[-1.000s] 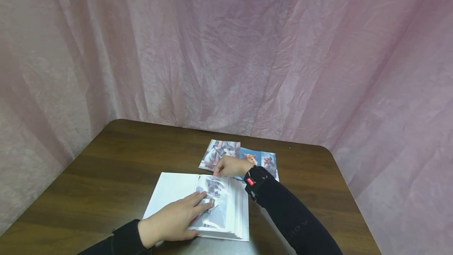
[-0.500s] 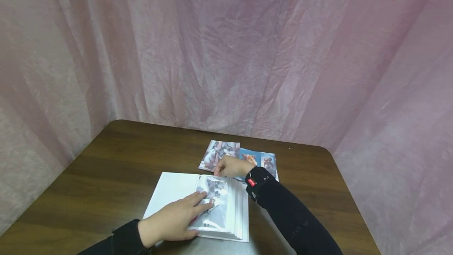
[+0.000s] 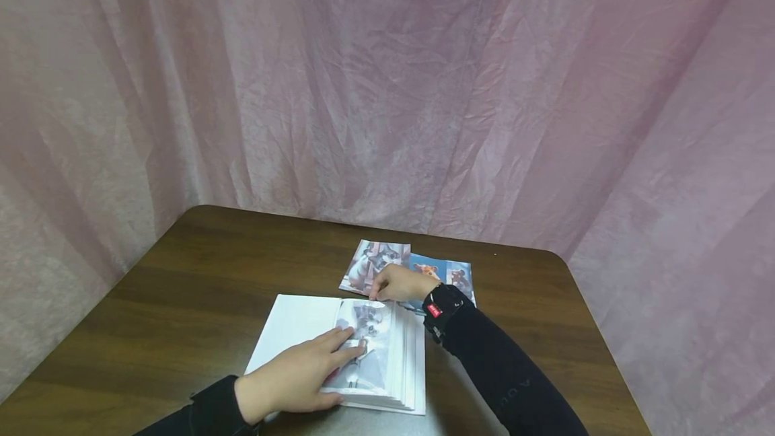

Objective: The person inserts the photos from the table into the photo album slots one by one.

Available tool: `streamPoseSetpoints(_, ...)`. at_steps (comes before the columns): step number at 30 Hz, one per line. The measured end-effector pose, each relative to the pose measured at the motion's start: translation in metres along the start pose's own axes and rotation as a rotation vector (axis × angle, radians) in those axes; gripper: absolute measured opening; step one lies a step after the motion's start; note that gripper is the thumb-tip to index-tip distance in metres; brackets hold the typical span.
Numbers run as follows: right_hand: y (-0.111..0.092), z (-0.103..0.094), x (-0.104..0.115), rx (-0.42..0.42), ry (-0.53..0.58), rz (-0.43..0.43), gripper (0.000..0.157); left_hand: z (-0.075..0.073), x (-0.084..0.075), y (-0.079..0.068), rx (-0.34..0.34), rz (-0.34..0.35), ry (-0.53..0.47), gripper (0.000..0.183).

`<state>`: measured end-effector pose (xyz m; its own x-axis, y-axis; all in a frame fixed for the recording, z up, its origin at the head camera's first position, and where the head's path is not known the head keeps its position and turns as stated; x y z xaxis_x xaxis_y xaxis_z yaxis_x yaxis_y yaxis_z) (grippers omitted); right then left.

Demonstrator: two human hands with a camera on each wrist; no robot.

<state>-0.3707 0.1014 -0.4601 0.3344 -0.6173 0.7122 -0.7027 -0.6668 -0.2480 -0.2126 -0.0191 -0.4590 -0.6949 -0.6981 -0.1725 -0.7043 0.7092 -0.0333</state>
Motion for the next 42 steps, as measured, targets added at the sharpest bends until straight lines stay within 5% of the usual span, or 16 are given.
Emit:
streamPoseSetpoints(15, -0.007, -0.009, 0.003, -0.024, 0.006, -0.038, 0.016, -0.006, -0.005, 0.003, -0.031, 0.029, 0.003, 0.07)
streamPoseSetpoints(42, -0.024, -0.034, -0.013, -0.103, 0.026, -0.01, 0.012, -0.028, -0.021, -0.001, -0.245, 0.197, 0.024, 0.054)
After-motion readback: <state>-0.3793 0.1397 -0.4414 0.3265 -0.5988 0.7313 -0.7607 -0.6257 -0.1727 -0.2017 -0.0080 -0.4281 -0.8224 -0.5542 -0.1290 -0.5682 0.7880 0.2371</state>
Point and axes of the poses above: each hand's wrist, its own y-axis towards the middle knuckle, its own z-axis out of the palm, x = y × z, the point moved 8 cm from there along y, towards the middle knuckle, and after that the axes turned 3 degrees about y, right-handed, at the moved point
